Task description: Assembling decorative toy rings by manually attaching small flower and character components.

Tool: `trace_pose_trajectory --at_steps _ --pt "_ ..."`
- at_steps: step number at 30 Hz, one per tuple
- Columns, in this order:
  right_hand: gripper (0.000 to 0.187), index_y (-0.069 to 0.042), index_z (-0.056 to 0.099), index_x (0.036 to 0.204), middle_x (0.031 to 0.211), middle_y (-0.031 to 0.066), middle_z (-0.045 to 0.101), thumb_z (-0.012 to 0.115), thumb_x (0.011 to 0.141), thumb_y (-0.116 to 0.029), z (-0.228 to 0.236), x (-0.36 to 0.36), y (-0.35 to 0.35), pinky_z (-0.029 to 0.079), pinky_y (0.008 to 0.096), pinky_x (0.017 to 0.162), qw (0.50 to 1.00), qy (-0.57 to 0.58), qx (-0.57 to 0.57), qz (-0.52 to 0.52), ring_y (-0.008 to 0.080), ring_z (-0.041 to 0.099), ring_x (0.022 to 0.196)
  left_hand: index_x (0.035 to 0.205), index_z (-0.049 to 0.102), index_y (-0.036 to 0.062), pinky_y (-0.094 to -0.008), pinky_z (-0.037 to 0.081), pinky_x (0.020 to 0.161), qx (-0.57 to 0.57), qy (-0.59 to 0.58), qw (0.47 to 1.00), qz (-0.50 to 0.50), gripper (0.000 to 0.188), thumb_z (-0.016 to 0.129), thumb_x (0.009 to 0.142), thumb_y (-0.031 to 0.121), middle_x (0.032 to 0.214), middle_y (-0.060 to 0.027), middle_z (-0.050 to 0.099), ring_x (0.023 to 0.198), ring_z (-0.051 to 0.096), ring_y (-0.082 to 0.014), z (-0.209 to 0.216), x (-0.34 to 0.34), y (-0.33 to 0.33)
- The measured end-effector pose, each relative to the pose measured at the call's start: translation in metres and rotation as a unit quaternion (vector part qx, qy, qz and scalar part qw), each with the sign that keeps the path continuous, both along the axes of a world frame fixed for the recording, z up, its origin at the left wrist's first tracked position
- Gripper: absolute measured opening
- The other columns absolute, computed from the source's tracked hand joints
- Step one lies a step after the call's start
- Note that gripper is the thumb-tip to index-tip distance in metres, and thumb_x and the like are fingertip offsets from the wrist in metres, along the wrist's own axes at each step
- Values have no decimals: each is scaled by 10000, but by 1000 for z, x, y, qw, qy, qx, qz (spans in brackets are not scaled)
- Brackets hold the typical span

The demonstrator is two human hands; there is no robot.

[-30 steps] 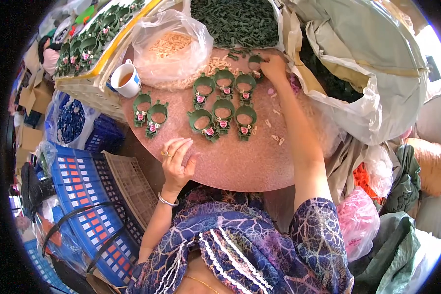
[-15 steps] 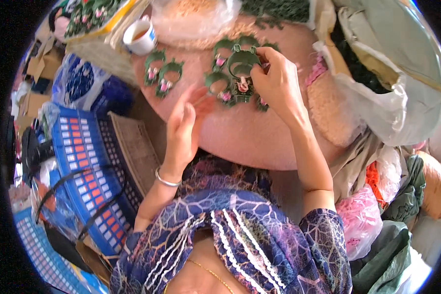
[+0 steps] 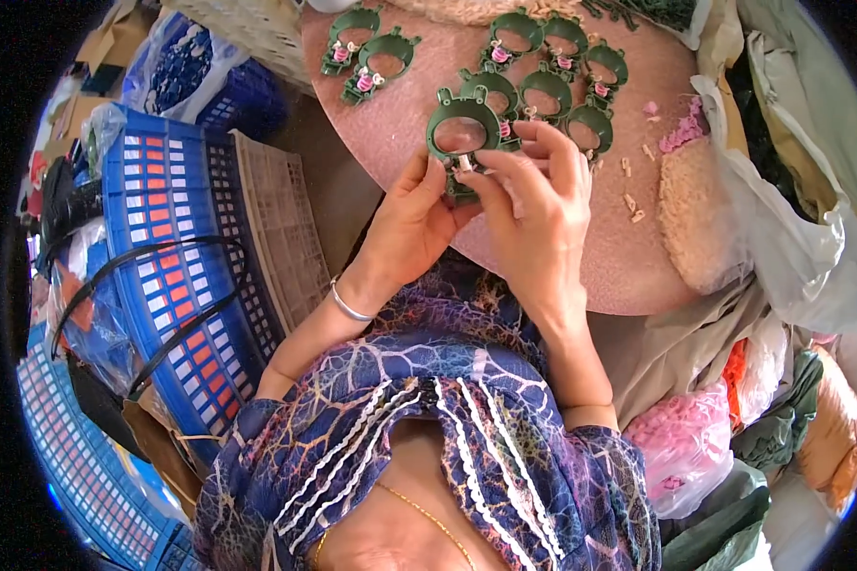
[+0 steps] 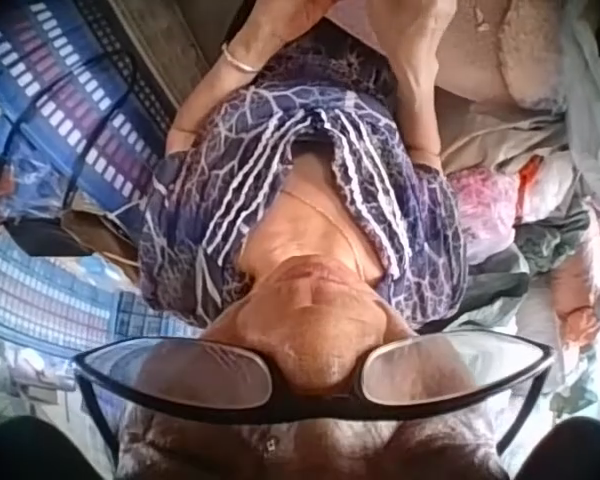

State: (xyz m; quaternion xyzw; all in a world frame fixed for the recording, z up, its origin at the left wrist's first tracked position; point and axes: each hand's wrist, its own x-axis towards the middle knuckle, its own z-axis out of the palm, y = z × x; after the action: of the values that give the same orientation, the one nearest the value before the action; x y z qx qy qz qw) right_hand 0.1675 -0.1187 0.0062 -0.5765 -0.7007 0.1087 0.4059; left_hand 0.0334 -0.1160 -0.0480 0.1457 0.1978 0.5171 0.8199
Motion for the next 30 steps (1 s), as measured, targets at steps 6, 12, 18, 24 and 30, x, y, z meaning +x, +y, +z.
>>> trace_pose_trajectory --at_steps 6,12,18,24,30 --pt "169 -63 699 872 1107 116 567 758 721 -15 -11 -10 -5 483 341 797 999 -33 20 -31 235 581 892 1357 424 102 -413 444 1006 39 -14 999 5 378 451 1016 264 1285 -70 521 1171 523 -201 2 5 -5" --pt "104 -77 684 854 1139 121 561 720 760 -52 -16 -12 -8 416 377 869 997 43 33 -58 270 548 939 1347 432 105 -404 463 976 25 -27 999 18 366 456 1017 263 1232 -51 546 1135 536 -177 -1 5 -5" --pt "170 -66 683 934 1177 109 574 710 767 -62 -12 -12 -10 407 400 888 998 -51 25 -42 292 525 1004 1348 435 118 -387 465 988 8 -70 997 15 354 438 1021 254 1287 -47 513 1180 511 -173 -5 5 -6" --pt "168 -68 687 921 1168 109 577 708 756 -42 -19 -12 -10 405 400 893 997 -68 8 -28 284 522 997 1346 437 110 -374 452 994 -6 -42 998 34 337 416 1030 226 1283 -53 517 1158 523 -174 -3 10 -7" --pt "131 -54 667 897 1114 121 628 677 786 14 -12 -16 -11 463 375 868 996 31 51 -59 288 590 994 1347 440 99 -341 466 952 4 -47 999 26 352 439 1024 238 1222 -47 558 1099 552 -156 -8 9 -8"
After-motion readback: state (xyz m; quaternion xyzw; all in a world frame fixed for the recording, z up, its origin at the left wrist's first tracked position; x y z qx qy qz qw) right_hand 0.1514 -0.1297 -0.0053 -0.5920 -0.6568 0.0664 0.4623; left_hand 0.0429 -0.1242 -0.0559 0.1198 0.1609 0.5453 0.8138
